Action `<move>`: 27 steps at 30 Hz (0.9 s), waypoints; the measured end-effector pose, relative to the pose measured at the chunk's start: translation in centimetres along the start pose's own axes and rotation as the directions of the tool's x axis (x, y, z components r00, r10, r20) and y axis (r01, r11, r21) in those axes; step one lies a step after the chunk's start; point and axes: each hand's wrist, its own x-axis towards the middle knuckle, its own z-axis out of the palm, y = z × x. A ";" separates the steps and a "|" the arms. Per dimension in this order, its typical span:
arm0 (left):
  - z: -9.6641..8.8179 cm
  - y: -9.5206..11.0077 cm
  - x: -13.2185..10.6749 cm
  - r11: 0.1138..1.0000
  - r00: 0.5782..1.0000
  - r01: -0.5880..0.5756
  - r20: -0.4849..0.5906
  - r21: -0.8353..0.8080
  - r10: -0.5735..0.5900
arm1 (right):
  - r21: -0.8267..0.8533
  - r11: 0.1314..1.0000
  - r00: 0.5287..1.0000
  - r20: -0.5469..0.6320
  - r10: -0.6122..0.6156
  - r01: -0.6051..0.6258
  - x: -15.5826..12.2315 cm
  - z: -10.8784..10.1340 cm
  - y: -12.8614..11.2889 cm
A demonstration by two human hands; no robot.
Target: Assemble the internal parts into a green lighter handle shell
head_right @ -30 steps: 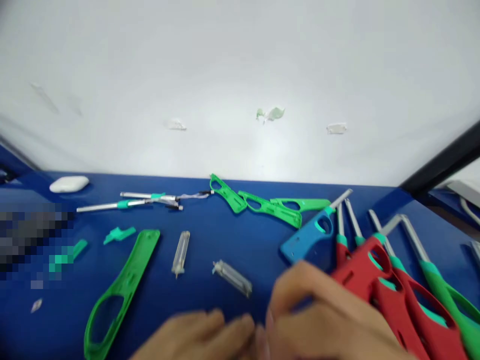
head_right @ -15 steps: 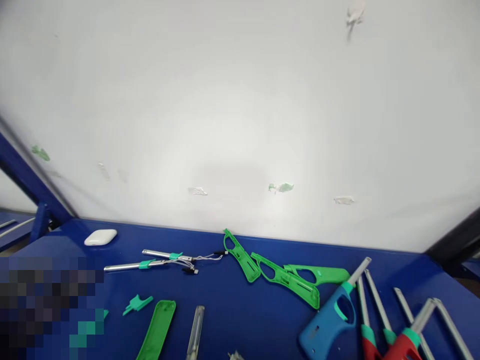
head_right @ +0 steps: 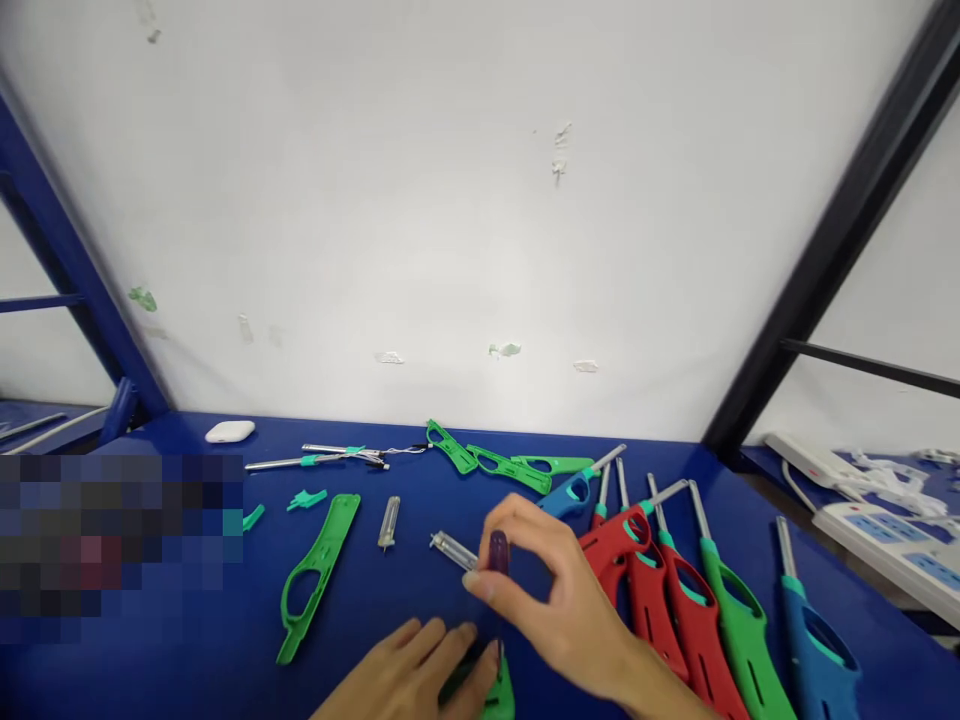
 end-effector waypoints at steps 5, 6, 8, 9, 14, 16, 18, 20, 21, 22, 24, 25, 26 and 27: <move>-3.7 1.9 -0.4 0.975 0.975 0.213 0.051 0.057 -0.216 | 0.151 0.988 0.993 0.120 0.010 -0.029 0.2 0.2 -0.6; -4.3 2.1 -0.6 0.964 0.963 0.260 0.056 0.055 -0.263 | 0.165 0.986 0.991 0.130 0.008 -0.030 0.1 0.3 -0.7; -5.3 2.2 -1.4 0.945 0.943 0.326 0.063 0.033 -0.328 | 0.179 0.983 0.991 0.133 0.006 -0.030 -0.2 0.4 -0.6; -5.5 2.1 -1.8 0.939 0.937 0.344 0.068 0.015 -0.344 | 0.183 0.983 0.993 0.120 0.005 -0.027 -0.3 0.4 -0.6; -5.5 1.1 -3.5 0.901 0.904 0.426 0.072 -0.082 -0.421 | 0.174 0.984 0.997 0.045 -0.056 0.048 -0.6 0.1 -1.2; -5.4 1.0 -3.7 0.877 0.882 0.470 0.056 -0.101 -0.467 | 0.165 0.984 0.994 0.072 -0.083 0.071 -0.5 -0.2 -1.7; -5.4 1.1 -3.8 0.857 0.865 0.502 0.041 -0.115 -0.500 | 0.166 0.983 0.992 0.091 -0.091 0.075 -0.3 -0.3 -2.1; -5.4 1.3 -4.0 0.849 0.858 0.513 0.031 -0.128 -0.513 | 0.169 0.983 0.993 0.082 -0.090 0.075 -0.2 -0.3 -2.1; -5.4 1.4 -4.1 0.848 0.857 0.513 0.028 -0.136 -0.514 | 0.167 0.983 0.994 0.066 -0.090 0.078 -0.1 -0.2 -2.0; -5.3 1.5 -4.1 0.846 0.856 0.513 0.024 -0.143 -0.516 | 0.158 0.984 0.995 0.046 -0.092 0.084 -0.1 0.0 -1.8; -5.2 1.6 -4.3 0.843 0.855 0.514 0.016 -0.156 -0.518 | 0.123 0.987 0.995 0.002 -0.104 0.103 -0.1 0.4 -1.3; -5.1 1.6 -4.3 0.842 0.854 0.515 0.012 -0.160 -0.520 | 0.100 0.988 0.993 -0.017 -0.113 0.114 -0.1 0.6 -1.2; -5.1 1.6 -4.3 0.842 0.854 0.514 0.008 -0.164 -0.520 | 0.077 0.989 0.992 -0.032 -0.122 0.124 -0.1 0.7 -1.0; -5.0 1.5 -4.3 0.843 0.855 0.512 0.002 -0.166 -0.519 | 0.056 0.990 0.991 -0.042 -0.131 0.133 -0.1 0.8 -1.0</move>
